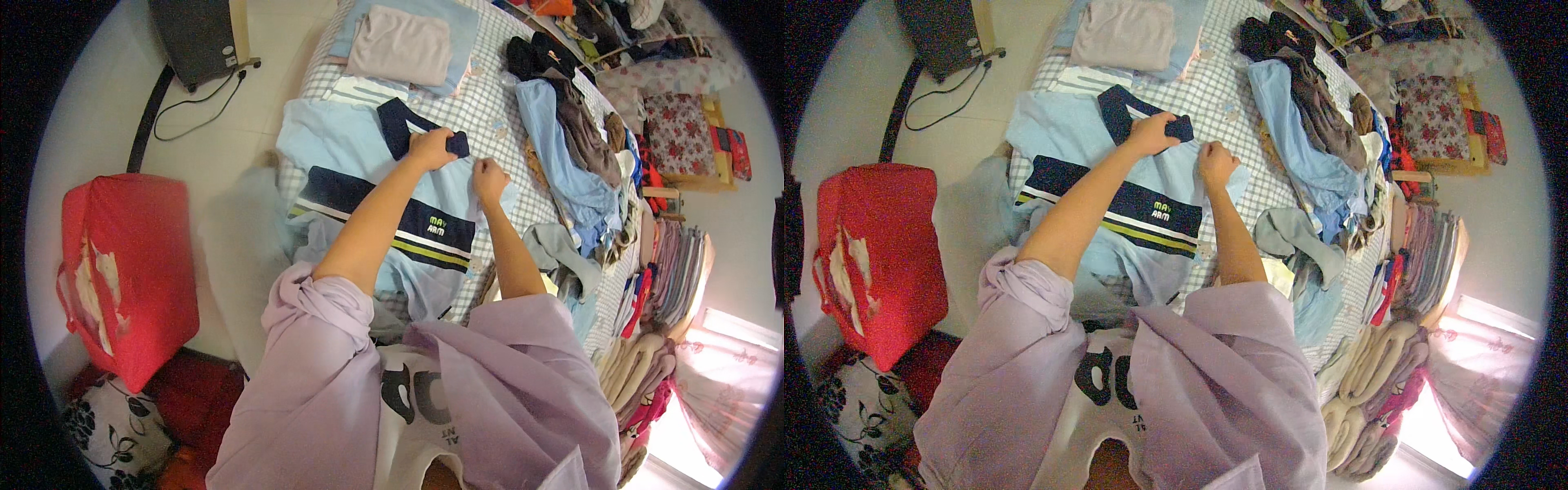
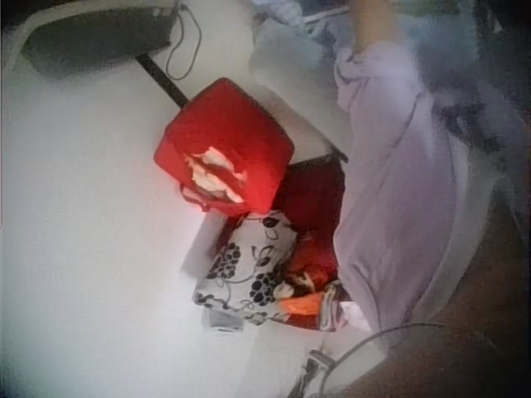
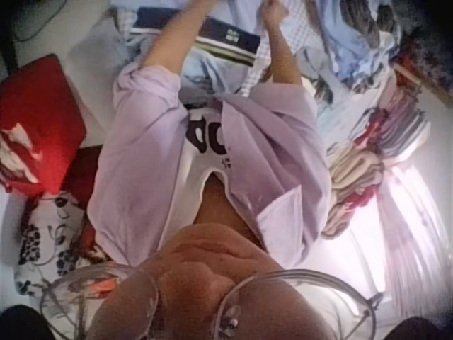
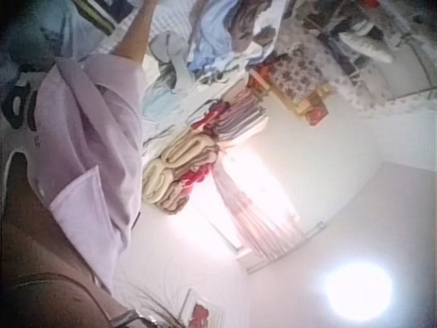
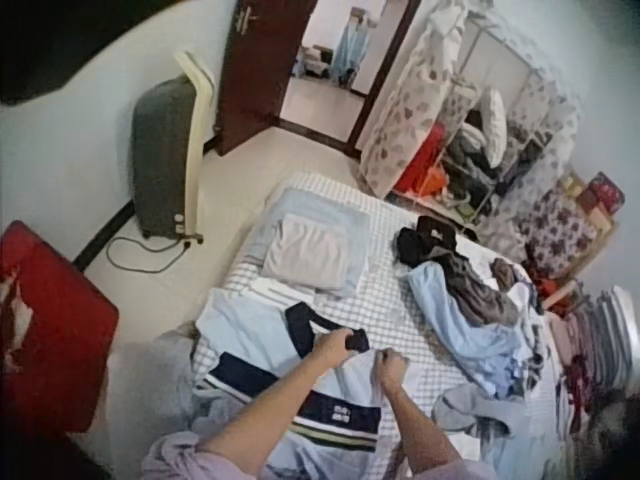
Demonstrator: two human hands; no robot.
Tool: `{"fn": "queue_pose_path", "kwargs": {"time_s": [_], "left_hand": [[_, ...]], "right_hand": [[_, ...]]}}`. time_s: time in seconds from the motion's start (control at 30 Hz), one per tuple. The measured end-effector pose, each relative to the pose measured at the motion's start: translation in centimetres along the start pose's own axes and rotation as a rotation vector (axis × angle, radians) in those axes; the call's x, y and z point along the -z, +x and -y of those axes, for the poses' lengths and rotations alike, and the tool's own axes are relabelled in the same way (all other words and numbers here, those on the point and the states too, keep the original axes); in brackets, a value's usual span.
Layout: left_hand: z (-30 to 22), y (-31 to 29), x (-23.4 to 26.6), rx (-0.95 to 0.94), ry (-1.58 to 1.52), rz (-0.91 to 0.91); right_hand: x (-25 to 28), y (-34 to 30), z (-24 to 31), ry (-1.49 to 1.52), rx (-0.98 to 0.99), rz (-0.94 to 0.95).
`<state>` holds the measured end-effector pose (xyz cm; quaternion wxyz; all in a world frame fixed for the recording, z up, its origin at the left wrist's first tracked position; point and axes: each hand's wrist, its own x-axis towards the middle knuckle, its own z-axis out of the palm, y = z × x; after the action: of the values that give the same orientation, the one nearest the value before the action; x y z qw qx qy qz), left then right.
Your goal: The person folds a light blue polo shirt, a pair of light blue shorts, a brown t-shirt, and a white t-shirt with a graphic print. They smooth each item on a checkered bedspread before folding it into a compact rectangle and stacking it on the bed.
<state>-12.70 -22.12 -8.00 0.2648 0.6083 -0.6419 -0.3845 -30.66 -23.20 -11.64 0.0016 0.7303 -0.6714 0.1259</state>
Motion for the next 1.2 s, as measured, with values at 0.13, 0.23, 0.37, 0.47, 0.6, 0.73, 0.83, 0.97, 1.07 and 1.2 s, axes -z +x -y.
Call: {"fn": "queue_pose_path", "kwargs": {"time_s": [0.13, 0.23, 0.37, 0.47, 0.6, 0.73, 0.83, 0.97, 1.07, 1.2], "left_hand": [[0.2, -0.4, 1.6, -0.395, 0.243, -0.468], [2.2, -0.3, 6.7, -0.203, 0.389, -0.681], [5.7, -1.5, 11.2, -0.037, 0.635, -0.199], [6.1, -1.6, 12.6, -0.023, 0.642, -0.173], [7.3, -1.4, 12.3, -0.019, 0.626, -0.331], [8.4, -4.9, 11.4, -0.271, 0.868, -0.567], [7.2, -8.2, 12.6, -0.364, 0.794, -0.501], [4.5, -12.7, 14.3, -0.251, 0.372, -0.104], [2.7, -16.4, 14.3, -0.184, 0.175, 0.283], [4.1, -19.1, 12.2, -0.352, 0.377, 0.519]], "right_hand": [[-1.0, -0.9, -2.5, 0.032, -0.262, 0.027], [0.0, -0.7, -1.1, 0.111, -0.174, -0.015], [0.6, -0.5, -0.3, 0.043, -0.006, 0.026], [1.2, 0.1, 0.9, -0.017, -0.19, 0.012], [-0.7, -0.6, 1.8, -0.184, -0.222, 0.046], [-1.3, 0.1, 1.4, -0.234, -0.138, 0.173], [-0.8, 0.6, 1.1, -0.199, -0.128, 0.202], [0.9, -0.9, 1.9, -0.202, 0.067, -0.188], [4.7, -7.1, 6.2, 0.133, 0.203, -0.248], [8.1, -19.5, 9.0, 0.426, 0.45, 0.122]]}}
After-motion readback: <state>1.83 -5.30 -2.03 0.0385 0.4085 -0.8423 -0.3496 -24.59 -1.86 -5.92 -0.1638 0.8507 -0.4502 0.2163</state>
